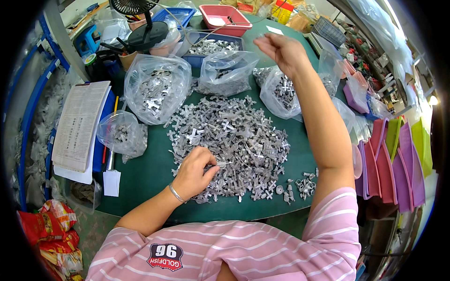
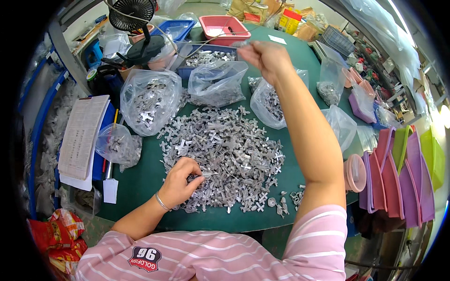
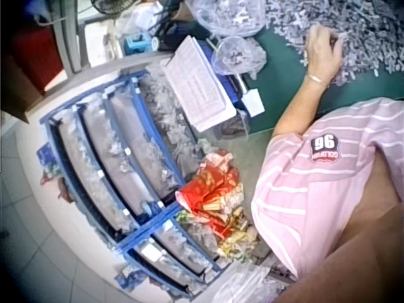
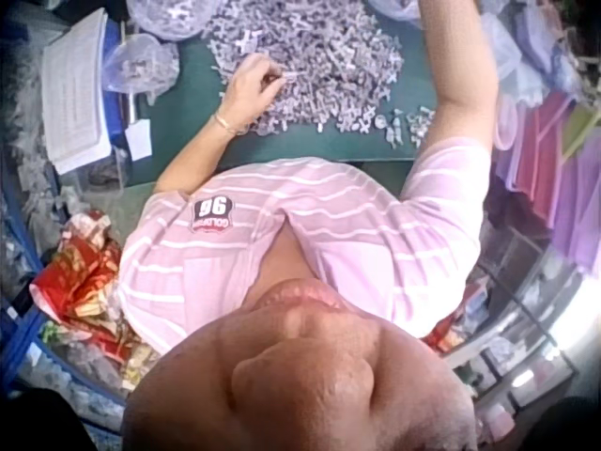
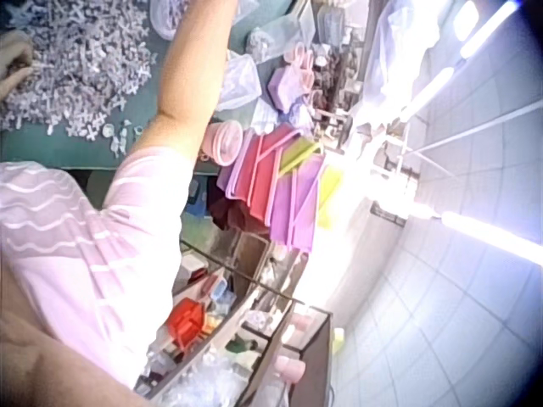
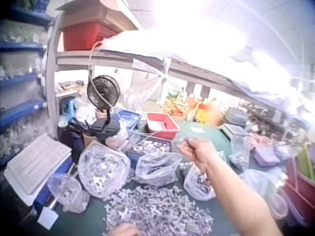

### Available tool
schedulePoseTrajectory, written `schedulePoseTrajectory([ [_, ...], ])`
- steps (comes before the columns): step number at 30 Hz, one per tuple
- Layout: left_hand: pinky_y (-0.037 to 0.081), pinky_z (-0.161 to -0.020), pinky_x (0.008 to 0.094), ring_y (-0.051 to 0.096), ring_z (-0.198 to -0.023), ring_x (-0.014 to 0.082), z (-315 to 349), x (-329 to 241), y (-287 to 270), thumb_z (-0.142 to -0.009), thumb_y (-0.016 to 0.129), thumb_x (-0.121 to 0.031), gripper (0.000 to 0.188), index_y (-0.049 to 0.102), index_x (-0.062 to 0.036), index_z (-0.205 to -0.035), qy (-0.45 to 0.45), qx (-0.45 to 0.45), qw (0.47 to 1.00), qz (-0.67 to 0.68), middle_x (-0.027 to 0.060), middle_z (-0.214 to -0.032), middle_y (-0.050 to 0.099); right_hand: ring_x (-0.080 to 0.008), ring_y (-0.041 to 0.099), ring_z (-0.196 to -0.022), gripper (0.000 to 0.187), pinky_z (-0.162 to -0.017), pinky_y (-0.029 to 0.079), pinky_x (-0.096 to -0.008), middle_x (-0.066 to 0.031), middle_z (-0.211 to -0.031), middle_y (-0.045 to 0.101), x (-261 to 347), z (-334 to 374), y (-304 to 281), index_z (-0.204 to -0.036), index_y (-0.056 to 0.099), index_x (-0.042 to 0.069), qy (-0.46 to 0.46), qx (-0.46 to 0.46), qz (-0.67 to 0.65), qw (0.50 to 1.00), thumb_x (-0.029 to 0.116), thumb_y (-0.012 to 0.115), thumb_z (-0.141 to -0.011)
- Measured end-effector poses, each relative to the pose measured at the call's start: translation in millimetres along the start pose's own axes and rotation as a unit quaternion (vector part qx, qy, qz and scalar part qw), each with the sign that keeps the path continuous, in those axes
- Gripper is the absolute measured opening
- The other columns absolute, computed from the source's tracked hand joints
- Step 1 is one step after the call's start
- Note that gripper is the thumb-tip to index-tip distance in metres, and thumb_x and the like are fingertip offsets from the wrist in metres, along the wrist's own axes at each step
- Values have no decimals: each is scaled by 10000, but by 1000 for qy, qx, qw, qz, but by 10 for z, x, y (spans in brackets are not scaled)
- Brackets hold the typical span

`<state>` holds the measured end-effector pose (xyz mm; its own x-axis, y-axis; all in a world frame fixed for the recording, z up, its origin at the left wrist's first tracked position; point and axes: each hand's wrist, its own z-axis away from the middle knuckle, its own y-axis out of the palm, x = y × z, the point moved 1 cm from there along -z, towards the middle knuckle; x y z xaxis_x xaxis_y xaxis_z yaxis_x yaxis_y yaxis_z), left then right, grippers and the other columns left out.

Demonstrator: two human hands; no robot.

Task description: The person sits at a green workbench and assembles small silver metal components by hand. They pick up cross-shaped pieces and cylindrical parts from a large pile, fit them together, and place the finished assemblies into a clear plastic bag. The process is repetitive, involving continuous picking, fitting, and bagging of the hardware.

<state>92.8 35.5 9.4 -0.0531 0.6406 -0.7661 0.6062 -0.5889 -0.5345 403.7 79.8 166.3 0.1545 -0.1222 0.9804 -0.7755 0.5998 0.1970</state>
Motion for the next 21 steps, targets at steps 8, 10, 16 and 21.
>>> schedulePoseTrajectory([
  [8, 483, -608, 284, 594, -656, 177, 157, 168, -71, -770, 611, 7, 123, 590, -1, -890, -144, -59, 981, 119, 76, -751, 597, -193, 628, -801, 264, -675, 532, -279, -153, -950, 616, -503, 495, 256, -1105, 509, -97, -68, 55, 103, 991, 57, 452, -898],
  [10, 493, -602, 242, 590, -651, 114, 177, 214, -32, -804, 609, -8, 108, 583, 13, -906, -227, -75, 934, 265, 49, -765, 607, -164, 618, -800, 222, -650, 505, -258, -118, -935, 631, -680, 1016, 244, -1046, 571, -58, -50, 99, 157, 981, 56, 485, -877],
  [16, 518, -635, 245, 593, -676, 108, 159, 163, -36, -828, 611, -38, 149, 571, 24, -958, -291, -66, 843, 448, 56, -783, 608, -122, 591, -759, 172, -623, 471, -230, -82, -866, 620, -1398, 2314, 55, -974, 628, 12, -55, 155, 285, 944, 36, 613, -804],
  [21, 529, -661, 261, 596, -695, 108, 209, 100, -27, -831, 608, -43, 156, 568, 17, -970, -345, -46, 789, 506, 57, -817, 608, -137, 607, -688, 175, -588, 479, -233, -81, -804, 622, -1523, 2499, 104, -920, 636, 8, -207, 119, 308, 921, -46, 633, -754],
])
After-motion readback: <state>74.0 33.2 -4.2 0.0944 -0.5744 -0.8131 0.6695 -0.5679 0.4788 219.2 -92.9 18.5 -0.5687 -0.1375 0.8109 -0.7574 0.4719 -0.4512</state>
